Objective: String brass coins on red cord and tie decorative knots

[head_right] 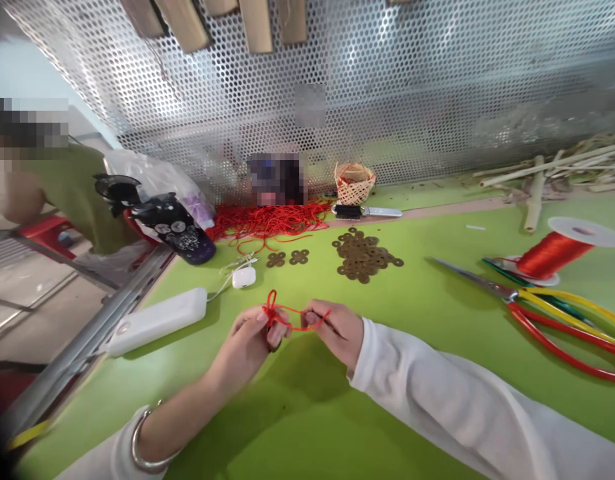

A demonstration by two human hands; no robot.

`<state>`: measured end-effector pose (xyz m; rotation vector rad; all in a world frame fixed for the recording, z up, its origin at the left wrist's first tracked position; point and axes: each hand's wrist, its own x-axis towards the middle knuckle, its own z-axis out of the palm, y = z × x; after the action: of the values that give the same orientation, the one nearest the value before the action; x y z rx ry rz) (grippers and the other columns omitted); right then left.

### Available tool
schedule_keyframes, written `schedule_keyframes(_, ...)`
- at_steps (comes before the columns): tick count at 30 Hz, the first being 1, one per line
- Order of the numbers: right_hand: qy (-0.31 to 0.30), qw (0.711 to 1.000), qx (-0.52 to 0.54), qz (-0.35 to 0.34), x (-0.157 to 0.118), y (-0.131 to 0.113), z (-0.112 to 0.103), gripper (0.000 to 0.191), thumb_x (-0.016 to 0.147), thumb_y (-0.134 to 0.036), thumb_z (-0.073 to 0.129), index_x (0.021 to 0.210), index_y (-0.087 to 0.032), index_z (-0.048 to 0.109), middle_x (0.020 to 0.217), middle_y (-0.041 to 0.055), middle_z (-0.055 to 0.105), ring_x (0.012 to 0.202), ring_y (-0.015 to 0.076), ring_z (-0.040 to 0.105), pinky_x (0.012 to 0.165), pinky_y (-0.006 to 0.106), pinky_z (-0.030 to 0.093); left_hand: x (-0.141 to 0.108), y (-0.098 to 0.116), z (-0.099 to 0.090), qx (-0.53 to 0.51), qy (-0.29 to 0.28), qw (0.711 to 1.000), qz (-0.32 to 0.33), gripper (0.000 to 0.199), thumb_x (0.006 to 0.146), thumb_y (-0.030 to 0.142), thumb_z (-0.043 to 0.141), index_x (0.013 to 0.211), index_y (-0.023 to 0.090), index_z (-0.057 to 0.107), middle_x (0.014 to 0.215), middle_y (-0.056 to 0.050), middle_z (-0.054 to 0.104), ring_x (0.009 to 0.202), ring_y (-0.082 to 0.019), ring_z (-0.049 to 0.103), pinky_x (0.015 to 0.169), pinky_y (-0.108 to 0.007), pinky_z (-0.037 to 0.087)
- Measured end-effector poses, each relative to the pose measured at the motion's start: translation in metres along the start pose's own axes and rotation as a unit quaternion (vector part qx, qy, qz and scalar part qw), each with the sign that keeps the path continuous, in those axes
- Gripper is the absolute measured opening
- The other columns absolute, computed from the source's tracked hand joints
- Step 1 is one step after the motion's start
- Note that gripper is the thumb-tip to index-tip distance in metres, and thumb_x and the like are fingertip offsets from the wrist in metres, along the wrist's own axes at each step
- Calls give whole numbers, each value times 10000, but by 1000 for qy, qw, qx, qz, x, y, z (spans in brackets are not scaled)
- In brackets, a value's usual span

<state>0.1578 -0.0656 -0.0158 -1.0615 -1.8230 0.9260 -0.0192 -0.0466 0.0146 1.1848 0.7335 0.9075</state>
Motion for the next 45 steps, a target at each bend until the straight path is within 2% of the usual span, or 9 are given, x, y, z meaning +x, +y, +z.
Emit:
schedule_keyframes(4,-28,997,-59,-42,7,1,13,378,945,-392,260,767,-182,519,660,22,534,591,124,480,602,252,395,7,2,-4,82,27,995,57,385,782,515,529,655,152,559,517,21,423,516,-96,403,533,-249,388)
schedule_keyframes(9,-17,995,-82,-58,12,-6,34,391,916,-419,335,676,-185,536,609,16,554,553,125,497,586,251,389,20,-5,-18,260,64,952,145,355,817,461,493,725,138,608,570,-2,514,539,-107,442,527,-235,375)
schedule_keyframes(13,58,993,-80,-63,14,-17,34,396,907,-424,346,649,-183,525,567,-6,510,510,110,447,553,240,355,22,-8,-22,349,51,914,201,268,797,377,537,736,140,646,702,-45,620,643,-141,516,608,-252,389)
schedule_keyframes(18,194,978,-59,-41,14,-19,18,395,865,-467,387,620,-181,504,571,6,503,517,118,418,536,258,327,10,-8,-13,432,42,865,252,192,807,275,524,782,142,660,720,-52,609,645,-136,498,621,-247,369)
schedule_keyframes(21,223,974,-33,-27,13,-17,13,376,809,-495,472,626,-173,539,540,2,492,497,115,408,512,262,322,1,-10,-8,455,45,850,262,174,795,272,547,772,141,659,710,-50,601,649,-133,500,622,-239,370)
schedule_keyframes(27,208,977,39,5,13,-11,13,387,845,-504,477,715,-149,564,494,-47,432,438,74,400,440,215,338,-5,-12,-3,461,62,848,252,166,798,241,529,765,130,649,697,-36,609,609,-114,508,576,-219,376)
schedule_keyframes(35,147,986,67,29,18,4,12,304,916,-387,453,839,-119,573,639,-32,545,507,62,507,502,209,456,4,-13,-8,471,65,853,218,210,842,291,553,728,118,584,642,20,556,581,-97,518,577,-244,434)
schedule_keyframes(40,130,991,30,-10,20,6,18,212,812,-332,611,838,-122,618,664,-14,600,574,88,555,566,239,477,9,-17,-12,477,35,854,205,247,863,331,540,766,108,582,671,19,561,595,-96,542,586,-253,471)
schedule_keyframes(45,143,989,-1,-45,21,8,18,254,688,-380,656,814,-163,692,648,38,630,601,139,563,498,227,418,11,-19,-18,467,27,860,202,250,869,336,530,782,108,583,671,19,559,586,-92,538,573,-247,470)
